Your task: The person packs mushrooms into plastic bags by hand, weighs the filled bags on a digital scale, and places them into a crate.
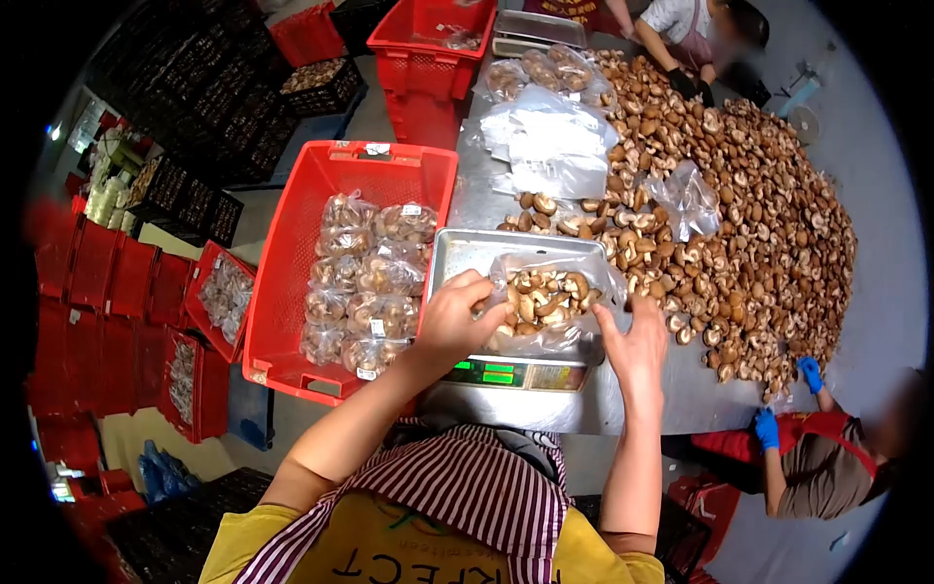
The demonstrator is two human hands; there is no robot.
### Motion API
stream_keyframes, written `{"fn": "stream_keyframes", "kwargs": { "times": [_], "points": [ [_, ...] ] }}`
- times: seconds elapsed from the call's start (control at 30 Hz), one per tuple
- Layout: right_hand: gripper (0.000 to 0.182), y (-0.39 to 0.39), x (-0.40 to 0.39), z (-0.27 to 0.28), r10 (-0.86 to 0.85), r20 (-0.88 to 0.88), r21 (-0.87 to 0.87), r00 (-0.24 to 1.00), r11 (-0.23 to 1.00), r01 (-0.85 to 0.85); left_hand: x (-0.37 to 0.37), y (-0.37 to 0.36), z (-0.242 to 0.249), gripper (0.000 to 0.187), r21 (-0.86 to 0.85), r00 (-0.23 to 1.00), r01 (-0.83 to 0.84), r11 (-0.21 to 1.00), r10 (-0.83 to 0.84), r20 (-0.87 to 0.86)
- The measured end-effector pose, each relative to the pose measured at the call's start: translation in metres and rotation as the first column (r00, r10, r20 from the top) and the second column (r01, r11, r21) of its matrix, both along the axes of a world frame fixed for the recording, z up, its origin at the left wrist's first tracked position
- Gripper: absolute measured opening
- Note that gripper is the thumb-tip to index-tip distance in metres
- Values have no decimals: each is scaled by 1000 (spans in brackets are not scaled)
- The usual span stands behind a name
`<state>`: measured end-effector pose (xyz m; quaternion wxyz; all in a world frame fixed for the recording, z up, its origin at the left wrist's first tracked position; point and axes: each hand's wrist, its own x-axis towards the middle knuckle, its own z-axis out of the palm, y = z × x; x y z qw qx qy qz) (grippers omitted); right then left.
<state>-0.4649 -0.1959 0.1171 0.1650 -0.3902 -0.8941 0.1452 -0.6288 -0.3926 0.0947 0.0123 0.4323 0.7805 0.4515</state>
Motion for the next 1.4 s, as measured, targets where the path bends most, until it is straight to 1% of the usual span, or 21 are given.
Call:
{"fn": "stream_keyframes", "kwargs": {
  "times": [0.07, 0.1, 0.13, 0.27, 0.33, 0.47, 0.57, 0.63, 0.8, 0.83, 0.87, 0.93, 0.97, 1.0, 1.03, 1.07, 1.1, 1.17, 1.2, 1.33, 1.4],
  "points": [
    [39, 16, -2, -7, 11, 37, 6, 999, 1000, -12, -3, 7, -8, 14, 42, 994, 69, 997, -73, 86],
    [33, 20, -5, -3, 24, -204, -347, 979, 933, -95, -2, 13, -2, 13, 209, 874, 56, 976, -149, 462],
    [28, 23, -8, 5, -52, -424, -621, 904, 743, -249, -2, 19, 15, 14, 357, 614, -10, 934, -276, 739],
    [19, 8, -12, 32, -239, -699, -653, 675, 599, -464, 5, 12, 64, 16, 385, 581, -21, 923, -302, 756],
    [18, 10, -10, 22, -68, -608, -613, 791, 673, -413, 4, 11, 56, 16, 388, 618, -28, 921, -289, 731],
    [21, -14, -1, 22, -127, -551, -725, 825, 563, -398, -4, 2, 20, 20, 317, 611, -25, 948, -236, 755],
    [25, -27, -4, 25, -63, -599, -725, 798, 466, -507, 5, 1, 42, 21, 311, 483, 47, 949, -294, 825],
    [30, -30, -16, 19, -6, -657, -696, 754, 387, -604, 7, 14, 16, 25, 374, 353, 166, 912, -409, 841],
    [37, -18, -37, -2, 113, -557, -785, 823, 252, -566, 23, 17, 38, 18, 203, 437, 499, 842, -447, 781],
    [27, -18, -40, -4, 91, -565, -770, 820, 298, -564, 26, 22, 18, 17, 409, 447, 412, 814, -572, 688],
    [27, -13, -41, -6, 108, -567, -767, 816, 291, -572, 17, 18, 13, 17, 411, 459, 400, 819, -567, 684],
    [17, 0, -42, -13, 449, -425, -498, 786, 609, -617, -5, 6, 28, 14, 168, 406, 245, 955, -258, 877],
    [12, 1, -43, -15, 444, -372, -497, 815, 646, -579, -15, 10, -17, 14, 357, 313, 142, 923, -384, 869],
    [12, 1, -44, -18, 451, -371, -497, 812, 642, -584, -21, 14, -35, 12, 368, 391, 99, 925, -376, 840],
    [10, 2, -44, -23, 480, -341, -472, 808, 656, -589, -25, 14, -37, 10, 206, 746, 140, 968, -240, 621],
    [9, 2, -45, -26, 506, -309, -448, 805, 669, -593, -28, 15, -40, 8, 36, 958, 106, 994, -112, 264],
    [8, -2, -46, -26, 556, -369, -351, 745, 658, -666, -33, 16, -41, 13, -94, 990, 110, 989, -102, 93],
    [4, -15, -40, -27, 785, -199, -81, 586, 583, -808, -57, 27, -72, 23, -291, 968, 122, 949, -178, -177],
    [4, -24, -33, -28, 875, -97, -1, 473, 476, -880, -64, 35, -81, 21, -291, 993, -60, 955, 87, 80],
    [3, -32, -35, -17, 836, -149, -44, 527, 527, -849, -80, 46, -111, 19, -193, 846, -188, 963, 258, 466],
    [2, -21, -40, -11, 686, -379, -192, 621, 599, -778, -78, 49, -114, 19, -133, 742, -257, 957, 283, 608]
  ]
}}
